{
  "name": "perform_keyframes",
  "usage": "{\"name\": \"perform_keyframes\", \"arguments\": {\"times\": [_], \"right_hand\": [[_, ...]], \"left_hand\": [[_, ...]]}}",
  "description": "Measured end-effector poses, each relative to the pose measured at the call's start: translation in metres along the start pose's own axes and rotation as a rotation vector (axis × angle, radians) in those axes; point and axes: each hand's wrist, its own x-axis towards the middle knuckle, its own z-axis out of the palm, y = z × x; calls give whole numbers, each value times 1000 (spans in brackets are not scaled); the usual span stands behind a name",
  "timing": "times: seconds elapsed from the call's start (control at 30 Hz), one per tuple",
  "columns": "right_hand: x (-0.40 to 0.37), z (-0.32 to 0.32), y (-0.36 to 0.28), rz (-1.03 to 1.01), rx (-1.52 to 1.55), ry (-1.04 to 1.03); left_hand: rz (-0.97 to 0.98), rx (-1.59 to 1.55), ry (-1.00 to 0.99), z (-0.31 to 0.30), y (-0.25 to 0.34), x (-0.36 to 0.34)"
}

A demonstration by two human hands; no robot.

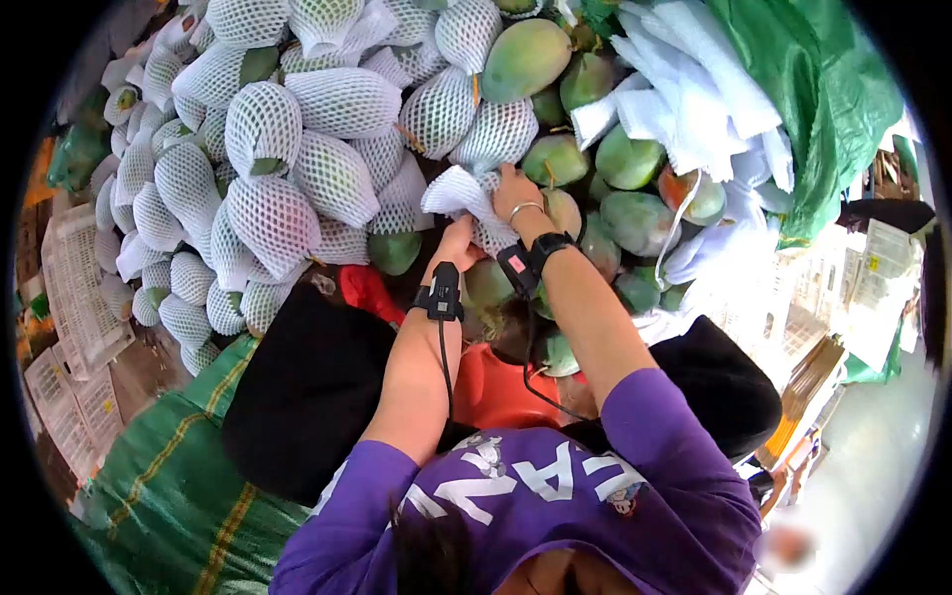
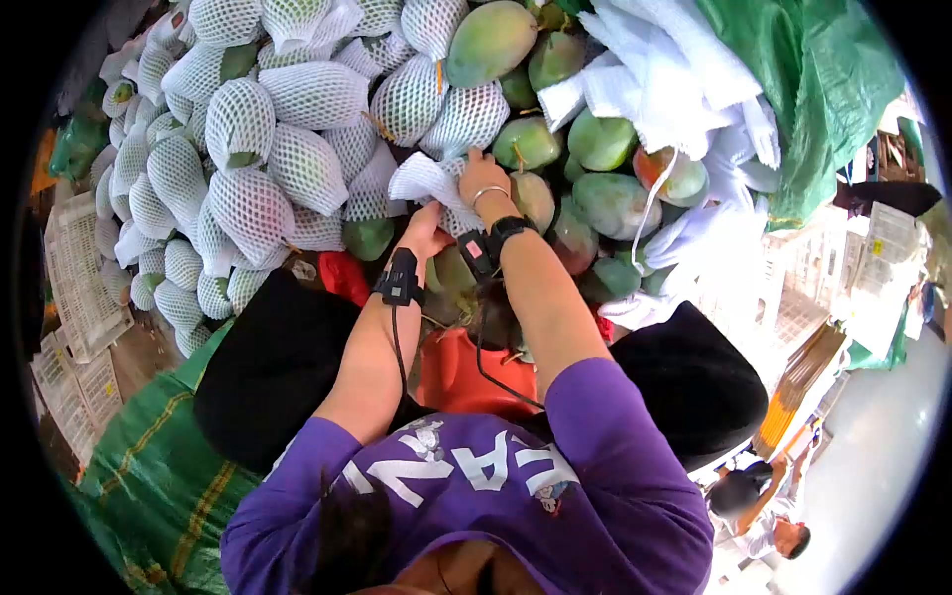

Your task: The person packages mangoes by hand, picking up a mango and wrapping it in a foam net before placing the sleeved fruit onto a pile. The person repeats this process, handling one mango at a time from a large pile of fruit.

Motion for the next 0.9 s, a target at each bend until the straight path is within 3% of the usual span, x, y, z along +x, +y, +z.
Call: {"name": "perform_keyframes", "arguments": {"times": [0.1,0.17,0.23,0.27,0.33,0.37,0.43,0.47,0.5,0.57,0.6,0.67,0.73,0.77,0.83,0.9], "right_hand": [[-2,-14,-1,-16,111,15],[-7,-35,-6,-88,-4,-103],[-38,-69,-26,-148,2,-55],[-53,-79,-34,-279,35,44],[-84,-95,-51,-461,159,242],[-90,-104,-57,-472,156,249],[-104,-121,-67,-223,656,206],[-106,-142,-70,-90,818,52],[-103,-140,-67,-140,815,224],[-80,-125,-44,-81,890,54],[-74,-102,-39,-26,1273,-92],[-91,-90,-47,-13,1454,-177],[-117,-92,-44,35,1127,-336],[-118,-90,-29,-130,678,-91],[-115,-103,18,-373,73,469],[-125,-157,42,-356,-142,753]], "left_hand": [[-18,-65,-1,2,0,-5],[21,-159,-157,-5,-4,-16],[-50,-239,-258,-9,-4,-29],[-51,-240,-257,-9,-6,-31],[250,-419,-390,-4,-1,-31],[203,-406,-485,-6,6,-29],[234,-428,-520,-4,11,-31],[260,-478,-571,0,13,-44],[296,-522,-631,5,15,-57],[374,-597,-763,10,23,-78],[411,-629,-830,12,29,-87],[504,-686,-953,13,50,-103],[637,-703,-1009,-3,83,-116],[698,-698,-988,-10,103,-123],[849,-531,-587,-29,158,-153],[922,-474,-259,-48,217,-179]]}}
